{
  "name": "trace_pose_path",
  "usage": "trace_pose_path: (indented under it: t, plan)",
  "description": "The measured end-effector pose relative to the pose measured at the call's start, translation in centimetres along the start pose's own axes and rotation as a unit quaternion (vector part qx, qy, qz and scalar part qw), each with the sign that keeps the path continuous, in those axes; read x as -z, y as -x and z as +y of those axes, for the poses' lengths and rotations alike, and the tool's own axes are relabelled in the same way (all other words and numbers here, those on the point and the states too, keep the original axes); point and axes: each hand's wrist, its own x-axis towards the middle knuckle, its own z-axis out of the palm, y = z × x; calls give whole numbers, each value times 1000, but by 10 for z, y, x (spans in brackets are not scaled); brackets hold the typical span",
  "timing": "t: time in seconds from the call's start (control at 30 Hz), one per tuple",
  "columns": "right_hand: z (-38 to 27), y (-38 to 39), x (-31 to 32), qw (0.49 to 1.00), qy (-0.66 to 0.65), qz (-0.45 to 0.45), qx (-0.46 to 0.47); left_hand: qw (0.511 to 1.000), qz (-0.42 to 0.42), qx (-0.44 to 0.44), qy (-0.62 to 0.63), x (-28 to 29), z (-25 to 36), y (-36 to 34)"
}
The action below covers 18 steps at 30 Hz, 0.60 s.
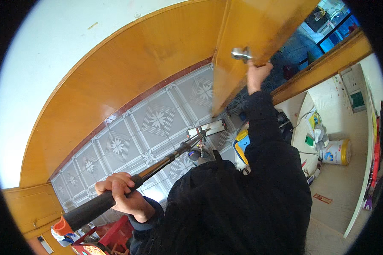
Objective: The person mops the tiled floor of a cluttered living area using a long-handled mop. They move around furniture, including a red table and a yellow sofa, and briefly pick up a small item from a shelf before continuing to mop.
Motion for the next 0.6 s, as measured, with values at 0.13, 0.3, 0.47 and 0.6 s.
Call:
trace_pose_path:
  t: [0.13, 0.3, 0.47, 0.6]
  plan:
    - [-80, 56, -59, 978, -135, -158, -17, 1000, 8, 6, -11, -3, -11, -25]
    - [-146, 80, -163, 931, 24, -330, 153, 999, 28, 29, -18, -5, -26, -63]
    - [-208, 64, -317, 924, -21, -355, 142, 998, 40, 39, -29, 6, -40, -91]
    - [-263, 51, -407, 883, -38, -457, 99, 997, 58, 55, -17, 32, -51, -119]
